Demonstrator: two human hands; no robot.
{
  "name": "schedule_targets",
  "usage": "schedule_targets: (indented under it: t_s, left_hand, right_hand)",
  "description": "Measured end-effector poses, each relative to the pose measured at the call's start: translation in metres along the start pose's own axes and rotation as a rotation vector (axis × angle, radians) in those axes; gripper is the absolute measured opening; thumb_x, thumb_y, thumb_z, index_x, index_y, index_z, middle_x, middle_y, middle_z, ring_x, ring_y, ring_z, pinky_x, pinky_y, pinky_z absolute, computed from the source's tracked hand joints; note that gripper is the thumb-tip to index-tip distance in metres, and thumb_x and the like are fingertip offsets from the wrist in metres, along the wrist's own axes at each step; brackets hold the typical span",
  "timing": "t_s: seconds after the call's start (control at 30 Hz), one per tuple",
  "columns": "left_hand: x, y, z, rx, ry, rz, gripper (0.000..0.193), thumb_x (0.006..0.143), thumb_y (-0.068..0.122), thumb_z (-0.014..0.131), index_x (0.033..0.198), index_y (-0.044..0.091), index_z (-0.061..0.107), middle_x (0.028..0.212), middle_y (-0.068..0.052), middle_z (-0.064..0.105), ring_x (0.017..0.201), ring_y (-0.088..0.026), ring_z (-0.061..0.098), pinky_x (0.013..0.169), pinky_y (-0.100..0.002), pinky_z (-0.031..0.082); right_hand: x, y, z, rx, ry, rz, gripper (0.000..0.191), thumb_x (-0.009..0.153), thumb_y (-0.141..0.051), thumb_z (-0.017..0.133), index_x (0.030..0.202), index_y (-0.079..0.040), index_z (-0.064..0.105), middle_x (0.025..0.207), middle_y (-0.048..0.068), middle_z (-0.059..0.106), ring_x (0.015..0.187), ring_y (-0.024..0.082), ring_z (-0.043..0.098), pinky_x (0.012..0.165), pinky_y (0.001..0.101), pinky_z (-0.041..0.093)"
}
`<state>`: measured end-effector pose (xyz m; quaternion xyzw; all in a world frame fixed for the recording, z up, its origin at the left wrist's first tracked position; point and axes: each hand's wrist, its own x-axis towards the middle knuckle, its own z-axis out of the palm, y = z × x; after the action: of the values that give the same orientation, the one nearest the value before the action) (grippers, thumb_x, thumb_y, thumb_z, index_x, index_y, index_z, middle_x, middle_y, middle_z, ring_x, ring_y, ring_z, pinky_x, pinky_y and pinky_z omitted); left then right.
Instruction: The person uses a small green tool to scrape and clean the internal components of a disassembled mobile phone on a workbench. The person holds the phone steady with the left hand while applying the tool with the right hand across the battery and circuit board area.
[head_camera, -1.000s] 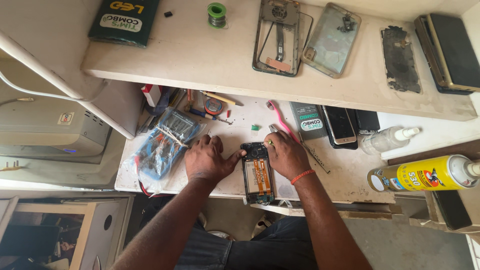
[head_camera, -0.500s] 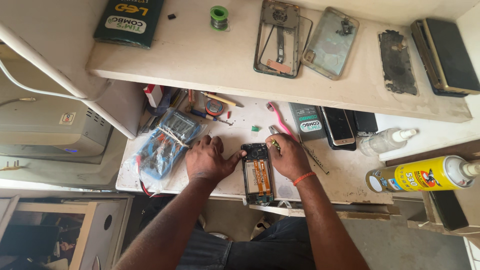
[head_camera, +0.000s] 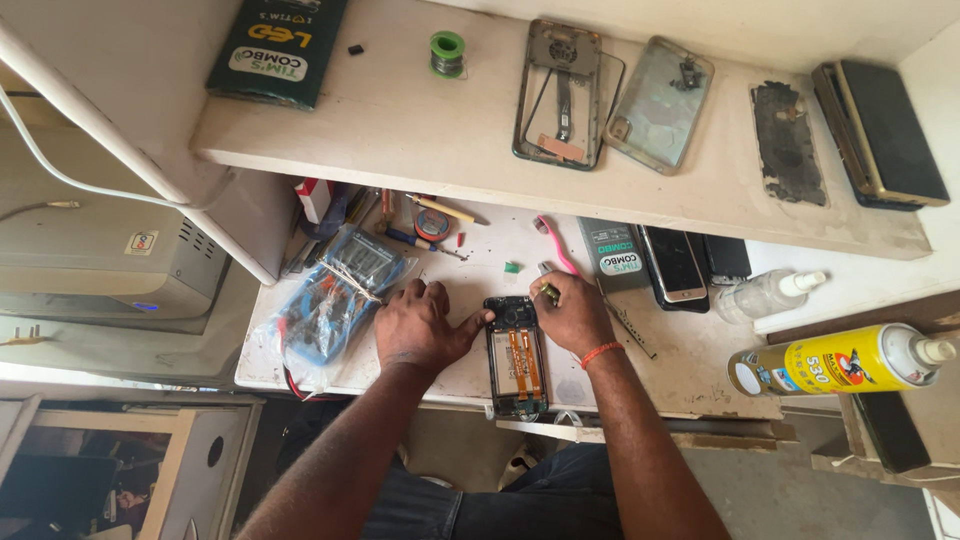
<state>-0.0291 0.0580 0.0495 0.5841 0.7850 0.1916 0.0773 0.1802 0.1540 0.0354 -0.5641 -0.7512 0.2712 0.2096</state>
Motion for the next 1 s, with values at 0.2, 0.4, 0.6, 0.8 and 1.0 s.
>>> schedule_targets:
  t_s: [0.2, 0.4, 0.6, 0.8, 1.0]
  left_hand:
    - [0.0, -0.001, 0.0, -0.001, -0.034, -0.01, 0.074, 0.071, 0.083, 0.068, 0.091, 0.012, 0.072, 0.092, -0.01, 0.067, 0.094, -0.03, 0.069, 0.077, -0.046, 0.054]
    - [0.0, -0.001, 0.001, -0.002, -0.082, -0.03, 0.074, 0.074, 0.084, 0.066, 0.091, 0.012, 0.072, 0.094, -0.009, 0.067, 0.095, -0.029, 0.069, 0.08, -0.044, 0.054]
    - [0.002, -0.001, 0.0, 0.018, -0.056, -0.004, 0.075, 0.074, 0.084, 0.066, 0.093, 0.011, 0.072, 0.095, -0.01, 0.067, 0.095, -0.031, 0.069, 0.078, -0.046, 0.054]
    - [0.001, -0.001, 0.0, 0.007, -0.05, -0.012, 0.074, 0.073, 0.084, 0.066, 0.091, 0.012, 0.072, 0.095, -0.01, 0.067, 0.097, -0.03, 0.068, 0.081, -0.045, 0.054]
    - [0.0, -0.003, 0.002, -0.028, -0.015, 0.005, 0.072, 0.073, 0.082, 0.067, 0.089, 0.012, 0.072, 0.095, -0.009, 0.067, 0.095, -0.03, 0.069, 0.079, -0.046, 0.053]
  right_hand:
    - [-0.005, -0.004, 0.002, -0.027, 0.014, 0.003, 0.011, 0.086, -0.014, 0.071, 0.095, -0.012, 0.077, 0.087, 0.007, 0.079, 0.076, 0.02, 0.077, 0.073, 0.0347, 0.06]
    - [-0.009, -0.003, -0.002, 0.023, 0.12, -0.074, 0.014, 0.091, -0.017, 0.067, 0.101, -0.009, 0.075, 0.101, 0.01, 0.077, 0.08, 0.02, 0.075, 0.071, 0.0348, 0.06]
    - [-0.023, 0.002, -0.018, 0.337, 0.389, -0.077, 0.03, 0.112, -0.032, 0.046, 0.114, -0.006, 0.061, 0.095, 0.011, 0.075, 0.082, 0.016, 0.072, 0.067, 0.031, 0.06]
    - [-0.039, -0.002, -0.016, 0.402, 0.454, -0.149, 0.024, 0.111, -0.024, 0.047, 0.122, -0.003, 0.048, 0.099, 0.011, 0.076, 0.078, 0.014, 0.071, 0.066, 0.0252, 0.061]
    - [-0.046, -0.013, -0.006, 0.435, 0.472, -0.216, 0.016, 0.109, -0.012, 0.051, 0.122, -0.002, 0.049, 0.102, 0.012, 0.076, 0.083, 0.014, 0.074, 0.073, 0.0268, 0.065]
